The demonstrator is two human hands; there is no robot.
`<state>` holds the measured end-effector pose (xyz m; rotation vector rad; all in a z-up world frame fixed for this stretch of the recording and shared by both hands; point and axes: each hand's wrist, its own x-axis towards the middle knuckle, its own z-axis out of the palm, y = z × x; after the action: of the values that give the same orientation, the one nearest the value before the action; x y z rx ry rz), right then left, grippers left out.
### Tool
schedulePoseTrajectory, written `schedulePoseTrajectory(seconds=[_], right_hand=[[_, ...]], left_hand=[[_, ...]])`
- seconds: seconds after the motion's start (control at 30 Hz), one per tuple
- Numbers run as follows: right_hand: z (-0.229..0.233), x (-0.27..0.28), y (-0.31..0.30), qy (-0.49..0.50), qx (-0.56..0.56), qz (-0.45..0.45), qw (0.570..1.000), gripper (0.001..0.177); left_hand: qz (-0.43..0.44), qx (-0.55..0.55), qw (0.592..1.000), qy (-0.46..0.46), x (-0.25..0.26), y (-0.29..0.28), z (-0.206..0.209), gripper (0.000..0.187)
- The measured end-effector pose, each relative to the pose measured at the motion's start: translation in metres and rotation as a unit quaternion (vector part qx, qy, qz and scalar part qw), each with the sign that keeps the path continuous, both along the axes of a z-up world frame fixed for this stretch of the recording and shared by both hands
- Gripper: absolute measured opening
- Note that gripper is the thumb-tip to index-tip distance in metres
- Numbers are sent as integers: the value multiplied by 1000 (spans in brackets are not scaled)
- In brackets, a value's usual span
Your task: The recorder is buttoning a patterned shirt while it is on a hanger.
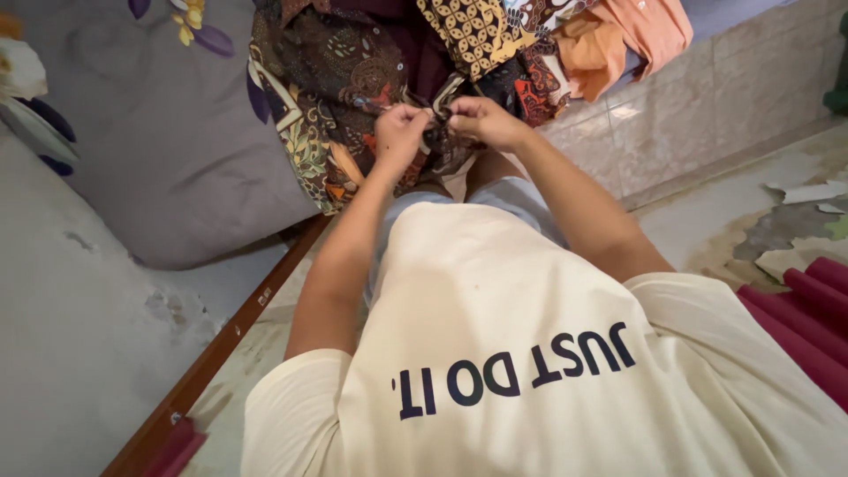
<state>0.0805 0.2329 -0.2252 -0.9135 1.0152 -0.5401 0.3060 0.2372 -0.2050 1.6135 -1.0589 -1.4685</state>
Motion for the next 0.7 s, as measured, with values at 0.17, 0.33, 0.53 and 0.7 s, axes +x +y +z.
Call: schedulePoseTrajectory(seconds=[0.17,0.33,0.53,0.7], right_hand=[[2,10,14,26,-2,-45,999,8],[117,49,29,305,-364,-203,856,13],[89,43,34,303,-278,-208,888,15],[96,42,31,323,-313,-184,874,13]], left_hand=[[68,5,997,46,-20,11,1,21],[51,-15,992,-112,-27,8,49,21],[28,-35,993,-106,-25,11,44,21],[12,-41,992,-120,-24,10,53,21]])
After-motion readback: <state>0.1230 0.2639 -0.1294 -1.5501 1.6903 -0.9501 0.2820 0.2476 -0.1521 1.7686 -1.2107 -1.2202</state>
